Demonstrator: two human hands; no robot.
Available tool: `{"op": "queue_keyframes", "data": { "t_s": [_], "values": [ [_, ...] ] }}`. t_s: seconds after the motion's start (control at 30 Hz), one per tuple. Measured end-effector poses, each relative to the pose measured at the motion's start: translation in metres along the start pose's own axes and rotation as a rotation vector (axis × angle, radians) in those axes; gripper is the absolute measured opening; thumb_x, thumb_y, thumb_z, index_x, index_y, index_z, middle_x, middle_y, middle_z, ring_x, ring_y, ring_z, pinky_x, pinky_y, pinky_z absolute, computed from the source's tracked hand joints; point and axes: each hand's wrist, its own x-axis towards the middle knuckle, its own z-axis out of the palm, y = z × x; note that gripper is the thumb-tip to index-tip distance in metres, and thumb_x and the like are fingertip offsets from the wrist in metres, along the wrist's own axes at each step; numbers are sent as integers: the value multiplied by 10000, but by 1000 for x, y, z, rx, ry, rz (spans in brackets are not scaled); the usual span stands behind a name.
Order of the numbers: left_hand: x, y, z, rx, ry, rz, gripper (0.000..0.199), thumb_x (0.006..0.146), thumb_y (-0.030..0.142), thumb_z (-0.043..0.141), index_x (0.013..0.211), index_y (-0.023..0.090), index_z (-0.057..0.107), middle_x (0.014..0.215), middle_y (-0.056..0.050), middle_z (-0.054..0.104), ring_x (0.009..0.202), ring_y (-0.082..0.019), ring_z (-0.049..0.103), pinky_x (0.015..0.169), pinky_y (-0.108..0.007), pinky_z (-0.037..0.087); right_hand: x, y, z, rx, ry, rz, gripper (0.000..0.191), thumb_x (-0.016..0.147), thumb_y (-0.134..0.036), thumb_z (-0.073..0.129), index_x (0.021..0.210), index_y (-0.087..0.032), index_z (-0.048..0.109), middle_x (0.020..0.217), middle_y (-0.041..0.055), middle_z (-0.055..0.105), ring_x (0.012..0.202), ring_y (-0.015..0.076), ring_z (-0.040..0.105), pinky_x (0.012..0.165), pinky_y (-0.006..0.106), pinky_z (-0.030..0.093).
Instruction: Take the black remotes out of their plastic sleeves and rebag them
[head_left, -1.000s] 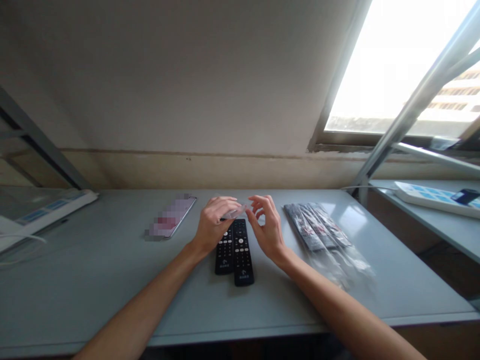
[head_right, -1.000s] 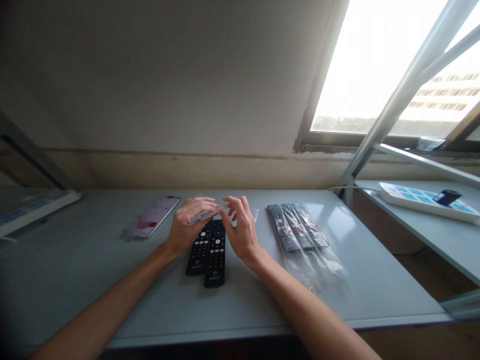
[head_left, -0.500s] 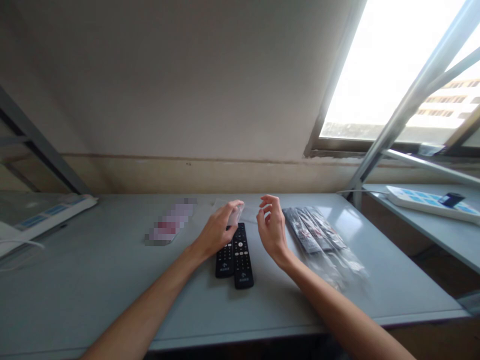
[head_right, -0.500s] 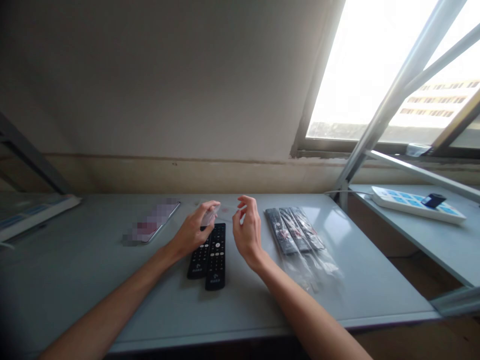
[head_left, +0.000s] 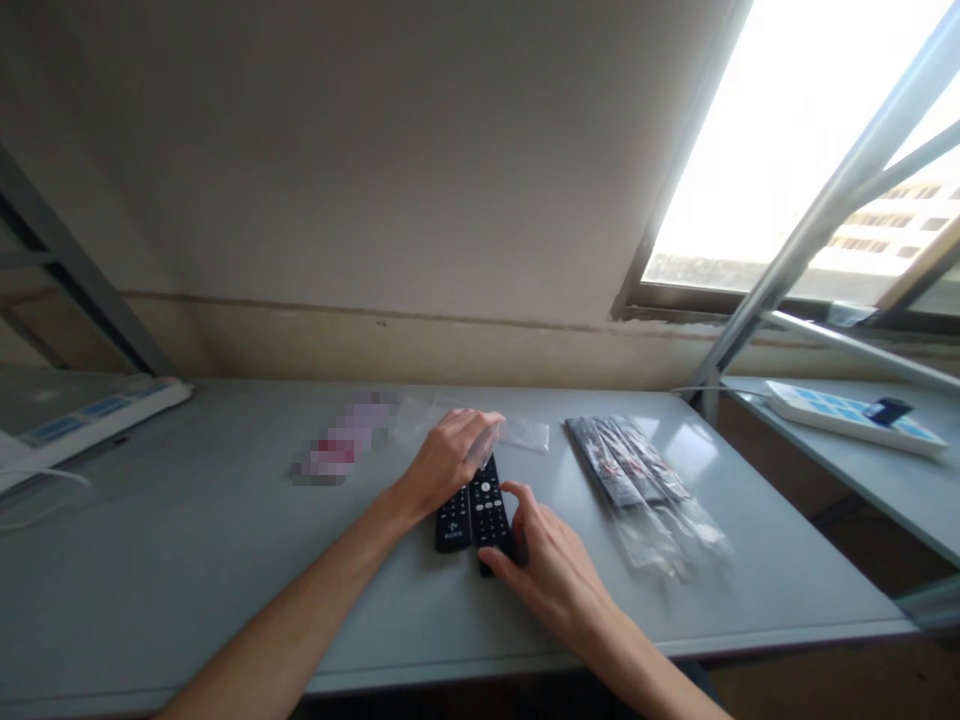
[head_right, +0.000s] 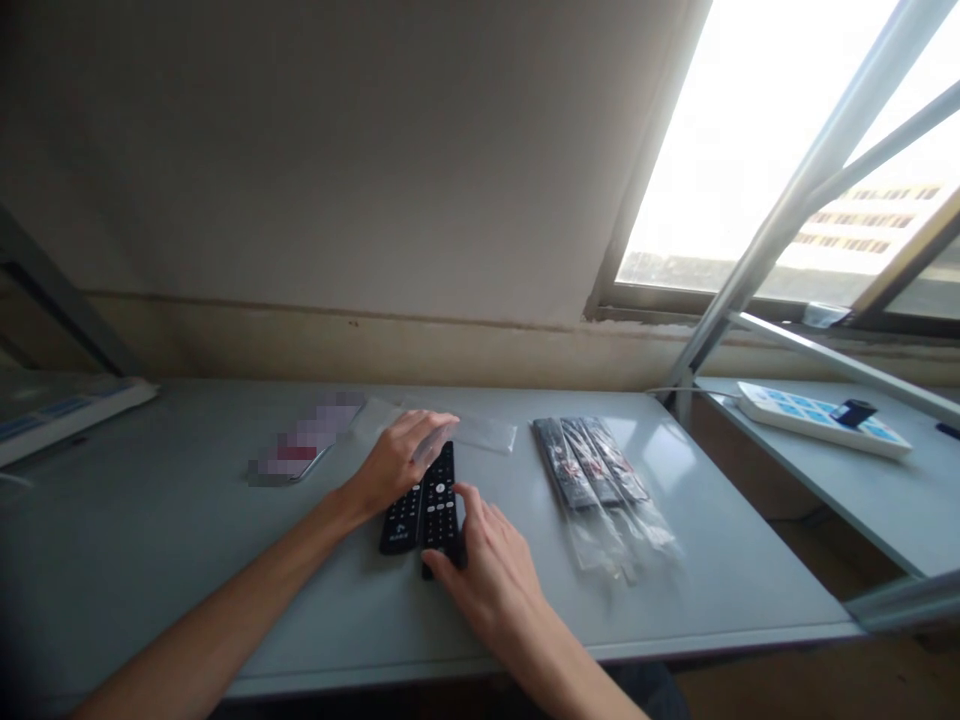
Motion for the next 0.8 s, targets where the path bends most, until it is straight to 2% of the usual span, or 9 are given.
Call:
{"op": "queue_keyframes", "data": {
  "t_s": [0.17,0.27,0.37,0.43,0.57,0.6,0.67,0.73,0.8],
  "values": [
    [3,3,-3,-8,28,-1,238,1027,176,422,1223,214,552,1091,-93,647,1031,-252,604,952,-409,488,2,5,-8,-18,-73,26,617,810,-156,608,1410,-227,484,832,25,700,729,235,663,661,308,455],
    [3,4,-4,42,36,0,158,957,178,503,1104,226,538,1035,-85,618,978,-267,578,897,-427,473,3,12,-23,12,-16,1,601,825,-143,545,1418,-229,494,820,14,690,657,204,630,628,298,441],
    [3,6,-5,124,37,28,196,885,190,577,1070,222,519,1029,-86,607,971,-283,549,869,-445,450,10,13,-55,53,175,-58,407,887,-204,543,1285,-241,616,838,16,701,580,163,565,611,300,446],
    [3,7,-6,150,29,48,220,868,204,597,1072,219,516,1036,-87,606,964,-281,535,866,-447,446,22,10,-81,105,378,-126,226,884,-248,597,1083,-246,702,866,23,710,603,153,552,615,298,454],
    [2,9,-5,159,38,81,182,867,204,609,1029,220,528,1016,-77,616,954,-263,537,888,-436,449,61,13,-122,318,781,-187,129,841,-252,619,909,-221,725,764,4,641,634,154,524,580,280,419],
    [2,9,-4,156,43,91,159,877,204,607,1019,217,535,1003,-73,621,952,-257,543,890,-430,451,73,18,-126,400,836,-203,116,839,-273,618,869,-214,714,747,-3,614,623,147,499,553,269,390],
    [2,9,-2,152,49,107,114,907,210,601,1012,211,554,981,-65,631,948,-245,554,889,-415,453,94,30,-124,619,823,-159,133,834,-322,609,820,-210,679,686,-26,526,584,137,445,496,253,332],
    [2,8,-2,154,60,108,80,934,220,600,1008,210,571,971,-58,645,951,-236,568,888,-400,454,108,43,-113,825,777,-75,156,829,-350,571,784,-215,635,640,-47,443,535,131,379,456,250,275],
    [4,8,-2,164,71,103,53,941,228,613,980,215,580,965,-51,658,953,-229,582,885,-389,452,112,54,-96,917,831,-34,177,828,-355,537,743,-216,607,632,-47,432,524,132,353,455,258,262]
  ]
}}
